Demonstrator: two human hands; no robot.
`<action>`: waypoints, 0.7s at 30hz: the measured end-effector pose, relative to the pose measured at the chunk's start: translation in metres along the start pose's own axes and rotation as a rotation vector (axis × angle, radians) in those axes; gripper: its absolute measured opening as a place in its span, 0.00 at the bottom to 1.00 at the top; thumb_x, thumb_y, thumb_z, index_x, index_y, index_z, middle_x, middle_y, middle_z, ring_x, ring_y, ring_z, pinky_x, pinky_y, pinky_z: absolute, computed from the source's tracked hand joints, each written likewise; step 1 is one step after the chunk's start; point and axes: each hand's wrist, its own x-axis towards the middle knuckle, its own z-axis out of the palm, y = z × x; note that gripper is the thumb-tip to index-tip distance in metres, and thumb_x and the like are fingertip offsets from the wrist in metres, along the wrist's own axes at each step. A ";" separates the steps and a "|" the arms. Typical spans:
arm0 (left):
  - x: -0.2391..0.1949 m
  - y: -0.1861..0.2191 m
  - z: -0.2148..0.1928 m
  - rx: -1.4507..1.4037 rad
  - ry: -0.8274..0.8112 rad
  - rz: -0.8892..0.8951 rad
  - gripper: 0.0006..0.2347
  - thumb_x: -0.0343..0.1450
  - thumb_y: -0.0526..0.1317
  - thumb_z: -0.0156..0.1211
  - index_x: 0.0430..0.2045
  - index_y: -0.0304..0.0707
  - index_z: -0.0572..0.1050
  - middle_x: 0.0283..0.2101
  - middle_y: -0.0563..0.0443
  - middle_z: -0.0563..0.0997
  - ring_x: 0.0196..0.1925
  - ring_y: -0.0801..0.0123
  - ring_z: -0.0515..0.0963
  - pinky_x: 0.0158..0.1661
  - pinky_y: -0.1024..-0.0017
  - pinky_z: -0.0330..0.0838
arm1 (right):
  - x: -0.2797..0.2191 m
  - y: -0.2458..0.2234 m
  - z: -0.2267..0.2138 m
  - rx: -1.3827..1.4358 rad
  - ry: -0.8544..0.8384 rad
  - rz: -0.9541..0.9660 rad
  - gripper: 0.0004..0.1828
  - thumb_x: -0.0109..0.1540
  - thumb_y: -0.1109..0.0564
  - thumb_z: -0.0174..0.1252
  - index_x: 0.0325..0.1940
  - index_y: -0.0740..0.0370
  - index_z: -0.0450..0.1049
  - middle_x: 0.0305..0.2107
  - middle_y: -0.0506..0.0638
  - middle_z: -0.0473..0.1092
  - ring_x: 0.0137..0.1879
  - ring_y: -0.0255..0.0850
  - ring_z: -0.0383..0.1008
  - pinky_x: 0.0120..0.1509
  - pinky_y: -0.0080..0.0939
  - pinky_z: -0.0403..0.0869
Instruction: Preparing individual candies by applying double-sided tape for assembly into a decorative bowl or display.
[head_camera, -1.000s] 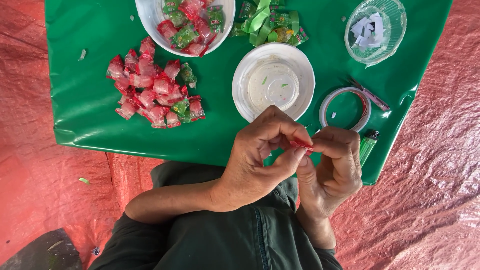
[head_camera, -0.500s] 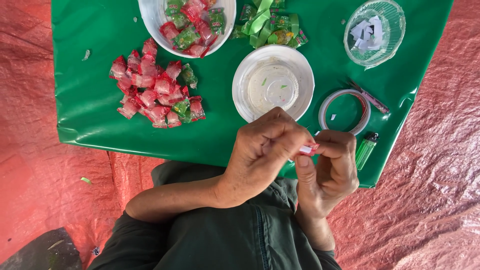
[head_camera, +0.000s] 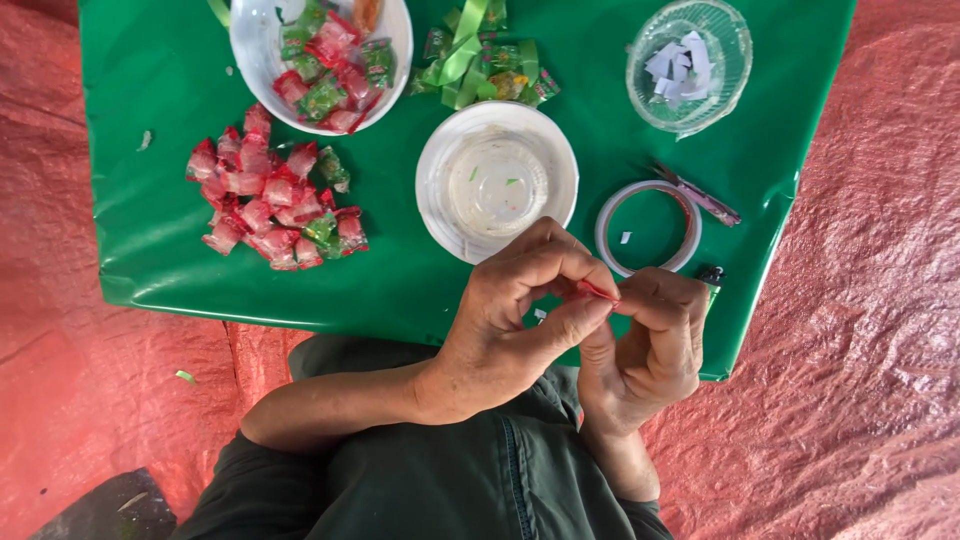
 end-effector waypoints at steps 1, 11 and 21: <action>0.002 -0.002 0.002 -0.001 -0.004 -0.001 0.04 0.73 0.28 0.58 0.39 0.33 0.75 0.43 0.53 0.70 0.42 0.76 0.72 0.48 0.78 0.73 | 0.002 0.001 -0.001 -0.002 0.004 0.001 0.11 0.63 0.58 0.65 0.43 0.63 0.70 0.43 0.51 0.62 0.49 0.38 0.63 0.55 0.37 0.69; 0.012 -0.001 0.020 0.015 -0.002 0.061 0.03 0.73 0.28 0.58 0.38 0.32 0.76 0.42 0.52 0.70 0.42 0.75 0.72 0.47 0.78 0.73 | 0.013 -0.001 -0.011 -0.088 0.084 -0.070 0.11 0.64 0.56 0.63 0.41 0.63 0.68 0.41 0.51 0.60 0.49 0.40 0.62 0.54 0.39 0.67; -0.001 0.007 0.014 0.092 0.007 0.123 0.01 0.74 0.31 0.61 0.36 0.35 0.77 0.36 0.55 0.69 0.37 0.76 0.68 0.43 0.78 0.67 | 0.002 -0.005 -0.013 0.306 0.025 0.096 0.12 0.62 0.55 0.64 0.42 0.61 0.69 0.45 0.49 0.64 0.45 0.31 0.63 0.52 0.29 0.68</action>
